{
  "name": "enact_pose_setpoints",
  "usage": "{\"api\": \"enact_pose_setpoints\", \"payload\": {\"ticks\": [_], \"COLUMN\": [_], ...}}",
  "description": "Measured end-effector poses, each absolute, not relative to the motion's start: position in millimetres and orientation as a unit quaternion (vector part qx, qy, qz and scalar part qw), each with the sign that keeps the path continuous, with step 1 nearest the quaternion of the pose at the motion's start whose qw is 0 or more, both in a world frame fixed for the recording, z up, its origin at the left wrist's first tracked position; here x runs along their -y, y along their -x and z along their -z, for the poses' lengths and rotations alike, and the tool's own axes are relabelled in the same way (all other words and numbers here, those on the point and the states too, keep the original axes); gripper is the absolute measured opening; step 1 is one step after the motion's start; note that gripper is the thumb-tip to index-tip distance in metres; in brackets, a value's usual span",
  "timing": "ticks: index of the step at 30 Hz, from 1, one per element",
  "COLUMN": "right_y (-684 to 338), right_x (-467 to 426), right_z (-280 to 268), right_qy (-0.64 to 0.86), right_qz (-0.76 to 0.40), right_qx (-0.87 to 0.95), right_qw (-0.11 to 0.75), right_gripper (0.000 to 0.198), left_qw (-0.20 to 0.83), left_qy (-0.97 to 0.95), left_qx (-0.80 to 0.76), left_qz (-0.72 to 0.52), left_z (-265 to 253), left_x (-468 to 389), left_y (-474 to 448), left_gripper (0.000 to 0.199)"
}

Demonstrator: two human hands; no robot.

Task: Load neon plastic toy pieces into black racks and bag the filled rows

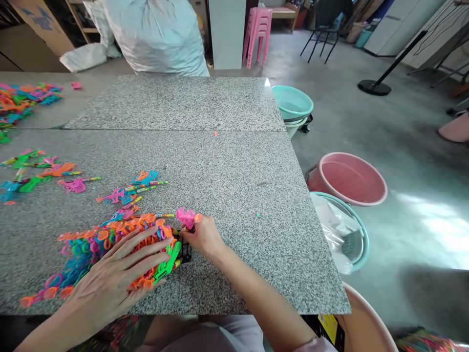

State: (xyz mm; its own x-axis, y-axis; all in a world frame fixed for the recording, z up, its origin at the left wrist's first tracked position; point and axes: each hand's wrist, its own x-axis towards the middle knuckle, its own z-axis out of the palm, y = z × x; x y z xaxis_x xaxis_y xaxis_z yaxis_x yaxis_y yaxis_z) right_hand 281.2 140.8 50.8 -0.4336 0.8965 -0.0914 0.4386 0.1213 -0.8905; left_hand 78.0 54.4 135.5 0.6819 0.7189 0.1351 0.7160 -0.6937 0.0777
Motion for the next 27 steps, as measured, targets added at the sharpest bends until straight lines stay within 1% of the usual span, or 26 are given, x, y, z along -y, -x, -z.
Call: {"api": "enact_pose_setpoints", "payload": {"ticks": [2, 4, 7, 9, 13, 15, 18, 22, 25, 27], "right_y": [-292.7, -306.3, -320.1, -319.5, -297.7, -285.0, -273.1, -265.5, -262.6, -262.9], "right_x": [-142.4, -143.9, -142.6, -139.8, -139.0, -142.3, -146.6, -146.7, -153.2, -167.2], "right_z": [-54.0, -55.0, -51.6, -48.2, -44.6, -45.3, -49.6, -59.5, -64.8, -66.5], "right_qy": [0.455, 0.42, 0.426, 0.446, 0.44, 0.416, 0.382, 0.403, 0.404, 0.347], "right_qz": [-0.517, -0.555, -0.58, -0.572, -0.505, -0.471, -0.416, -0.345, -0.323, -0.336], "right_qx": [0.662, 0.637, 0.615, 0.614, 0.678, 0.727, 0.796, 0.839, 0.852, 0.873], "right_qw": [0.295, 0.332, 0.321, 0.31, 0.303, 0.278, 0.217, 0.119, 0.084, 0.069], "right_gripper": [0.003, 0.009, 0.017, 0.018, 0.018, 0.017, 0.013, 0.021, 0.018, 0.014], "left_qw": [0.012, 0.013, 0.013, 0.014, 0.009, 0.003, 0.004, 0.002, -0.011, -0.008], "left_qy": [-0.917, -0.917, -0.916, -0.918, -0.919, -0.919, -0.918, -0.917, -0.914, -0.918], "left_qx": [-0.39, -0.389, -0.389, -0.386, -0.383, -0.384, -0.385, -0.383, -0.386, -0.384], "left_qz": [-0.079, -0.087, -0.095, -0.095, -0.092, -0.089, -0.094, -0.112, -0.121, -0.102], "left_z": [-136.7, -137.7, -137.9, -137.2, -135.1, -134.8, -135.4, -137.5, -139.7, -141.5], "left_x": [-54.5, -54.9, -56.0, -56.7, -58.2, -58.3, -57.3, -54.9, -54.5, -55.0], "left_y": [-78.6, -79.3, -80.0, -80.0, -79.7, -79.4, -79.3, -82.2, -85.6, -87.4], "left_gripper": [0.036, 0.034, 0.032, 0.033, 0.035, 0.037, 0.037, 0.035, 0.034, 0.035]}}
